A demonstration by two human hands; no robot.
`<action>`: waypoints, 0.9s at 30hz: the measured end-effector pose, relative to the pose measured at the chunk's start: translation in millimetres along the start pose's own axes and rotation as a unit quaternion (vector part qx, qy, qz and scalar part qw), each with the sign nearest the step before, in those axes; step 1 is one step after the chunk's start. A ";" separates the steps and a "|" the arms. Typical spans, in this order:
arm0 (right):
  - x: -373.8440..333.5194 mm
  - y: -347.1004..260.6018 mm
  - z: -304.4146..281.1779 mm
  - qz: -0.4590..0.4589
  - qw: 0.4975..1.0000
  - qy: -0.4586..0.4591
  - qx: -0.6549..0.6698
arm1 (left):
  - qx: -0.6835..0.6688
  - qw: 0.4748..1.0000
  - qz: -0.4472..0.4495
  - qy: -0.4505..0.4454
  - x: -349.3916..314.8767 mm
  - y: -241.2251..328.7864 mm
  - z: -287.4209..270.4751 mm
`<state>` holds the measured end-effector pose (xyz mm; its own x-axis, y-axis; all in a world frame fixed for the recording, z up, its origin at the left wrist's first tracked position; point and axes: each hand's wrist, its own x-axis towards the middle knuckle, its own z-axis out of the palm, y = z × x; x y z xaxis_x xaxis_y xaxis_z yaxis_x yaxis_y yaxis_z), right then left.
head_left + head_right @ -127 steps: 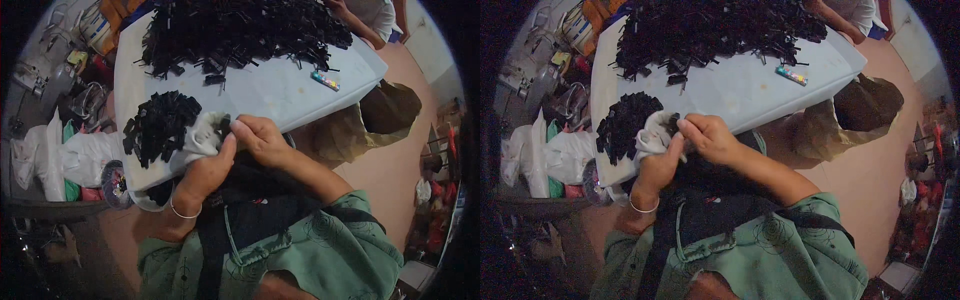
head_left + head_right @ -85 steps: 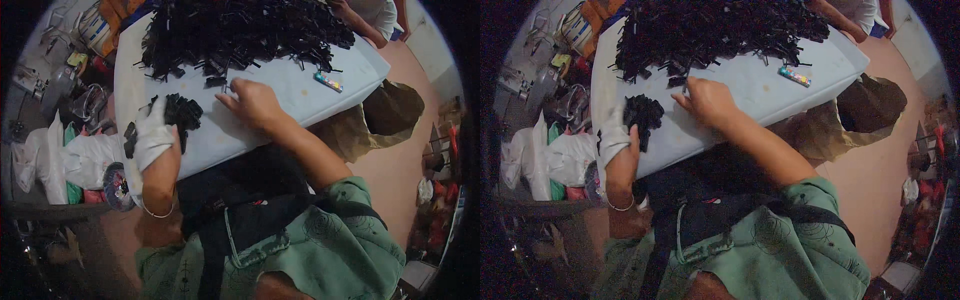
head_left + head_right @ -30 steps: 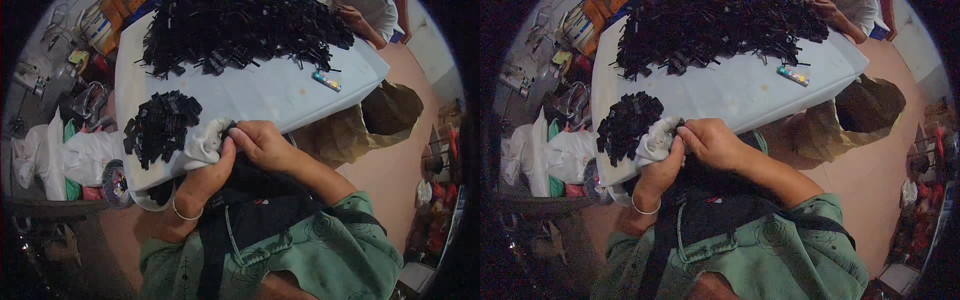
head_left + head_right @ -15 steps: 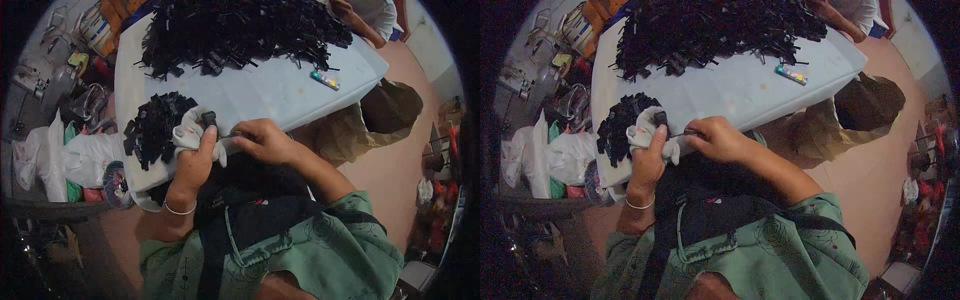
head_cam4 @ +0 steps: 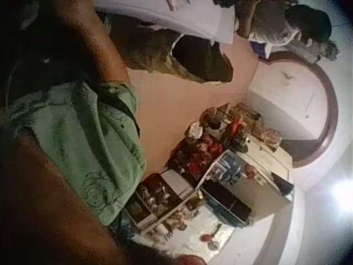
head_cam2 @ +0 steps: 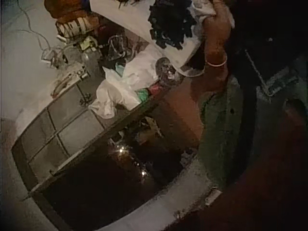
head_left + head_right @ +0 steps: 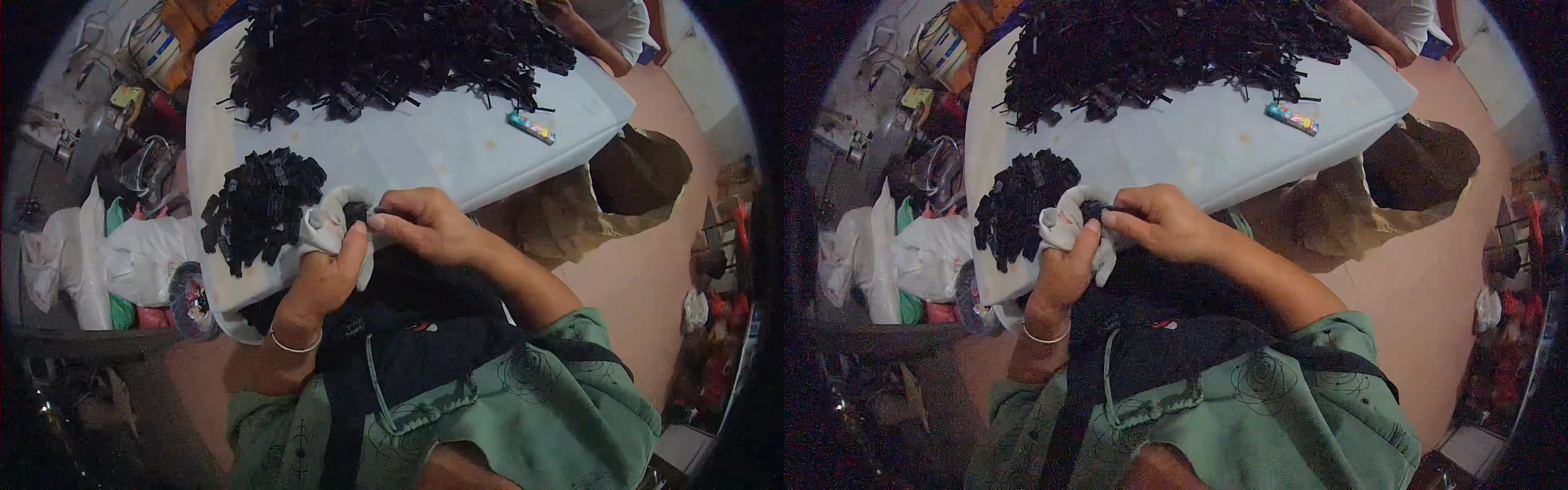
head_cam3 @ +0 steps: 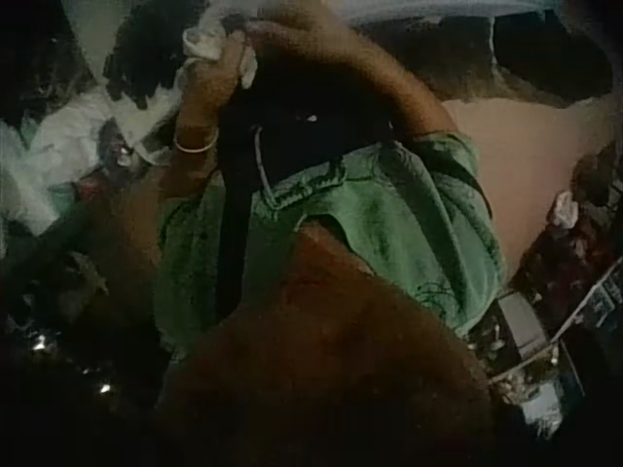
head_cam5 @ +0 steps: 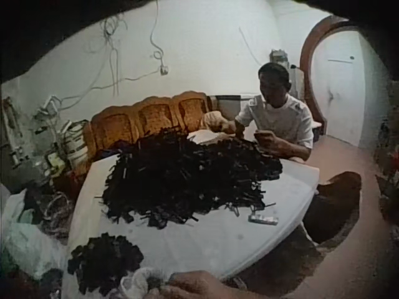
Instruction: Cleaning small black plastic or rubber components by wiping them with a white cloth.
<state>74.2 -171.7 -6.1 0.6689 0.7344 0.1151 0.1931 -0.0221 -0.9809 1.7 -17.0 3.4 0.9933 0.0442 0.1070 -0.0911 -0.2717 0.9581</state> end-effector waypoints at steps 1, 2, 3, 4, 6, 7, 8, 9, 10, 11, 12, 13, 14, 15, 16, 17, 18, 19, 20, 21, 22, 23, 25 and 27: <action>-0.3 -0.3 0.3 -0.045 0.997 0.001 -0.058 | 0.000 1.000 0.000 0.002 -0.8 1.3 1.1; -0.3 1.5 0.5 -0.044 0.997 0.001 -0.058 | -0.016 1.000 -0.005 0.022 -1.1 4.6 4.7; 0.5 4.3 1.5 -0.078 0.992 0.005 -0.095 | -0.033 0.998 -0.010 0.044 -1.1 6.5 6.8; 1.2 5.5 2.0 -0.112 0.985 0.008 -0.132 | -0.034 0.998 -0.009 0.044 -0.7 5.2 7.0; 3.6 3.7 4.9 -0.075 0.990 -0.004 -0.117 | 0.156 0.988 0.015 0.017 -2.0 1.5 3.9; 5.2 2.4 6.6 -0.037 0.994 -0.015 -0.101 | 0.155 0.988 0.014 0.022 -3.8 2.2 3.2; 5.6 3.3 9.9 -0.040 0.994 -0.023 -0.104 | 0.231 0.969 0.081 0.032 -6.7 2.8 4.0; 4.4 5.9 15.4 -0.033 0.999 -0.005 -0.043 | 0.306 0.940 0.144 0.044 -9.6 3.2 4.4; 4.0 6.8 20.5 -0.025 0.999 0.010 0.017 | 0.306 0.940 0.141 0.056 -12.3 1.1 4.0; 3.3 3.9 22.7 -0.031 0.999 -0.003 0.012 | 0.299 0.942 0.146 0.052 -15.2 -1.1 2.4; 3.1 3.8 22.5 -0.036 0.999 -0.011 -0.007 | 0.292 0.944 0.148 0.051 -17.8 -3.6 0.1; 5.0 3.5 20.4 -0.041 0.999 -0.020 -0.027 | 0.232 0.958 0.148 0.074 -15.3 -0.9 -0.2; 6.3 0.5 14.1 -0.045 0.998 -0.037 -0.033 | 0.232 0.957 0.146 0.092 -14.5 -0.1 -1.7; 10.0 -4.9 7.4 -0.009 0.998 -0.029 -0.057 | 0.283 0.935 0.190 0.100 -14.8 0.0 -6.3; 15.8 -8.4 2.2 0.027 0.996 -0.020 -0.082 | 0.334 0.908 0.230 0.107 -13.9 -0.5 -10.5; 28.9 -4.5 -1.9 -0.017 0.992 0.028 -0.122 | 0.347 0.912 0.169 0.138 -8.0 -4.3 -12.1; 44.2 -1.8 -6.1 -0.061 0.982 0.080 -0.161 | 0.347 0.910 0.164 0.155 -1.6 3.1 -13.0; 62.2 2.2 -7.3 -0.091 0.977 0.080 -0.176 | 0.419 0.900 0.106 0.045 4.8 15.4 -15.0; 79.2 2.3 -10.0 -0.116 0.971 0.089 -0.191 | 0.477 0.874 0.050 -0.076 11.6 24.2 -13.5; 97.6 -2.4 -6.6 -0.129 0.969 0.059 -0.202 | 0.476 0.876 0.044 -0.062 13.9 23.5 -12.1; 116.7 -1.0 0.0 -0.135 0.969 0.045 -0.204 | 0.492 0.866 0.076 -0.048 16.9 18.7 -10.5; 136.7 7.8 5.5 -0.188 0.963 0.026 -0.190 | 0.507 0.854 0.111 -0.038 23.5 13.0 -9.0; 167.6 30.5 13.2 -0.203 0.969 -0.012 -0.142 | 0.526 0.848 0.068 0.003 40.0 -4.3 -7.8; 176.0 28.1 31.4 -0.116 0.987 -0.060 -0.094 | 0.529 0.845 0.039 0.067 42.9 -13.4 -26.2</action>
<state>174.9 -21.8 -18.3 0.5030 0.8096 0.3026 0.4683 0.0390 -0.8827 43.6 13.7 2.1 0.9636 0.0756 0.2564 0.0293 -0.9833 0.1799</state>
